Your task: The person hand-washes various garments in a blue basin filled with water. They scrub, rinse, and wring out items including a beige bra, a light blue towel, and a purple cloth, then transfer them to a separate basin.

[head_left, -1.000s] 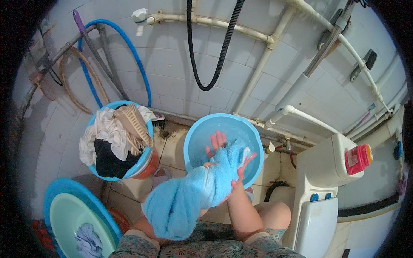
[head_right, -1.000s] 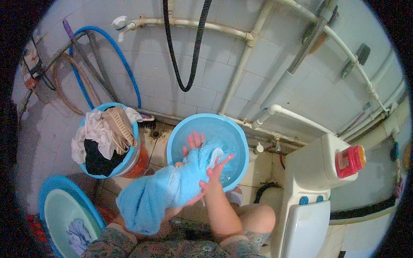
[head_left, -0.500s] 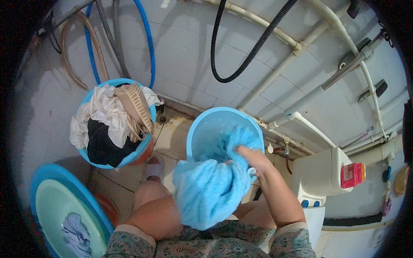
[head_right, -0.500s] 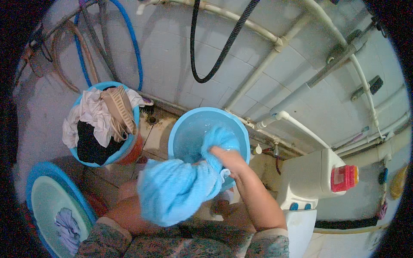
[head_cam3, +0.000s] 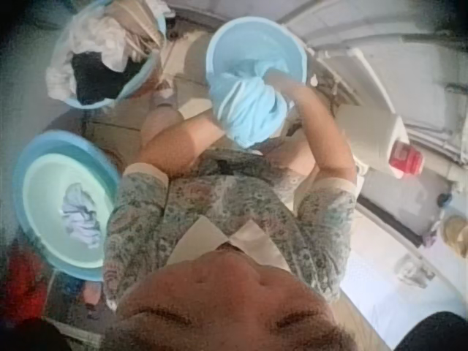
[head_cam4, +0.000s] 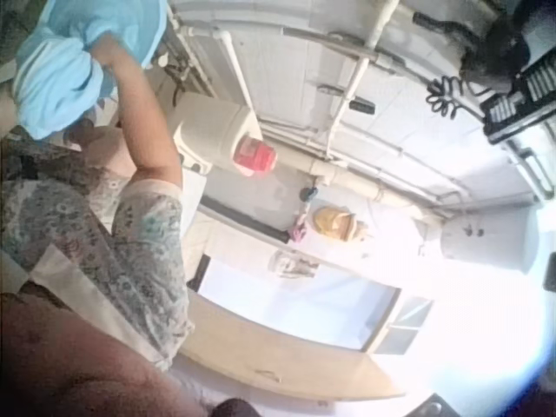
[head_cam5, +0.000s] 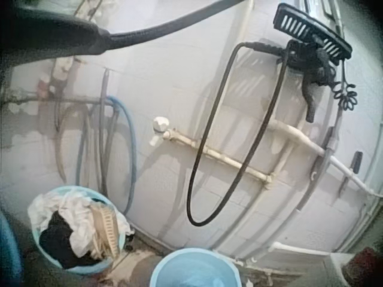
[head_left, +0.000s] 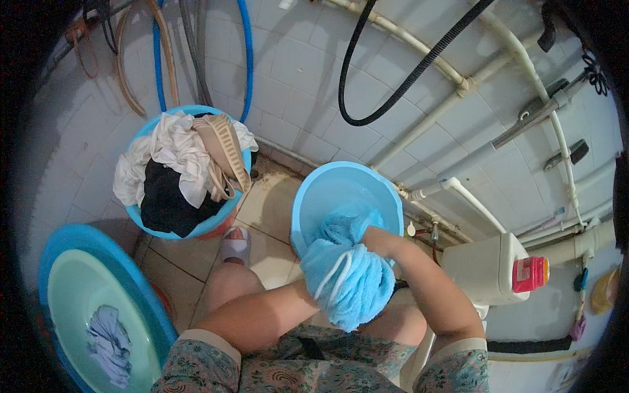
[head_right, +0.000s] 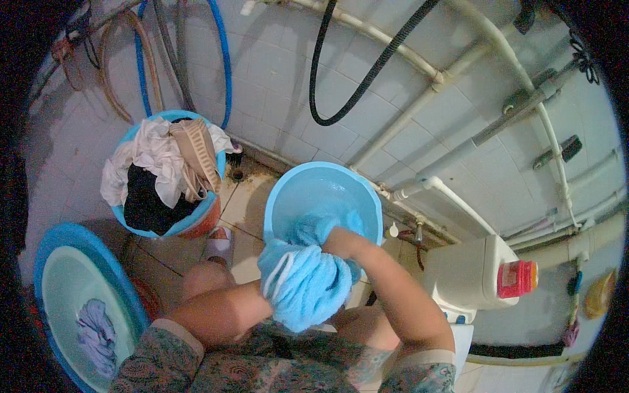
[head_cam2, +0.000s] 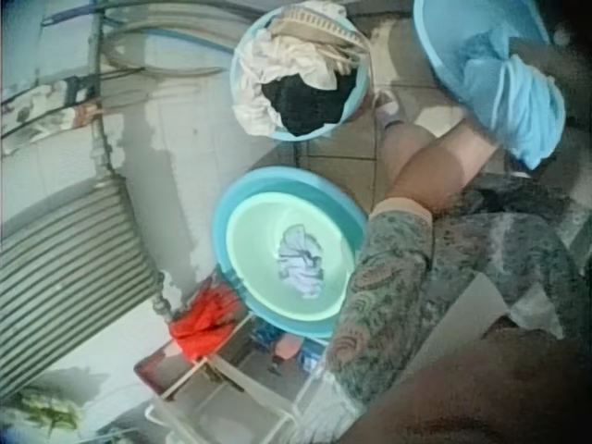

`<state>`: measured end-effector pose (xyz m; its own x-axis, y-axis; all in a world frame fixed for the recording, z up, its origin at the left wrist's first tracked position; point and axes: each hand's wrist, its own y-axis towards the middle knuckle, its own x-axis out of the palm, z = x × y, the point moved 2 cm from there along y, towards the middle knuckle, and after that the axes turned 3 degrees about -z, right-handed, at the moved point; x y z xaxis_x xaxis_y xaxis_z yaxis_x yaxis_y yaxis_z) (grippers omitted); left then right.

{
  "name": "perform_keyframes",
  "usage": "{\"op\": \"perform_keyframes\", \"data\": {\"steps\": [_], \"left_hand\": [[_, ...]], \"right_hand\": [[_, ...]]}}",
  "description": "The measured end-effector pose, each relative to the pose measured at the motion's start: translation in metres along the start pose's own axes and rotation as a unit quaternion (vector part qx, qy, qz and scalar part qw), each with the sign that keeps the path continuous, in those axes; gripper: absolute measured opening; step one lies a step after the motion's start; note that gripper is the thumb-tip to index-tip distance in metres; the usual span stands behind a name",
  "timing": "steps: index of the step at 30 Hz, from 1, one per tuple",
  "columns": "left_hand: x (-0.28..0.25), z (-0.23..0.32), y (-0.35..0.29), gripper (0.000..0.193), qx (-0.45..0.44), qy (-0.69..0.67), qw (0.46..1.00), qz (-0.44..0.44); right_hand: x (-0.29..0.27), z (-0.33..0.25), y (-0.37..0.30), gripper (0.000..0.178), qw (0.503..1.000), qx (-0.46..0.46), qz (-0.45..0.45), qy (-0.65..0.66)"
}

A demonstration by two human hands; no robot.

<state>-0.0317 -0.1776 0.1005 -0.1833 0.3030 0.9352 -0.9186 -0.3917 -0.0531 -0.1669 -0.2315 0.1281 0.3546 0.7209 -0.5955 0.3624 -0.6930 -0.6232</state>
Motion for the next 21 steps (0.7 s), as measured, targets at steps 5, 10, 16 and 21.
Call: {"op": "perform_keyframes", "data": {"steps": [5,10,16,21], "left_hand": [[0.004,-0.008,-0.018,0.06,-0.033,0.033,0.999,-0.026],[0.001,-0.015,-0.043,0.06,-0.06,0.042,0.997,-0.039],[-0.003,-0.007,-0.051,0.06,-0.066,0.07,0.995,-0.029],[-0.004,-0.002,-0.056,0.06,-0.078,0.083,0.993,-0.027]], "right_hand": [[-0.027,-0.05,-0.047,0.061,0.976,0.211,-0.006,-0.046],[-0.016,-0.009,-0.097,0.064,0.984,0.027,0.077,0.159],[0.009,0.011,-0.131,0.058,0.967,0.029,0.137,0.215],[0.034,0.07,-0.124,0.055,0.81,0.065,0.224,0.538]]}}
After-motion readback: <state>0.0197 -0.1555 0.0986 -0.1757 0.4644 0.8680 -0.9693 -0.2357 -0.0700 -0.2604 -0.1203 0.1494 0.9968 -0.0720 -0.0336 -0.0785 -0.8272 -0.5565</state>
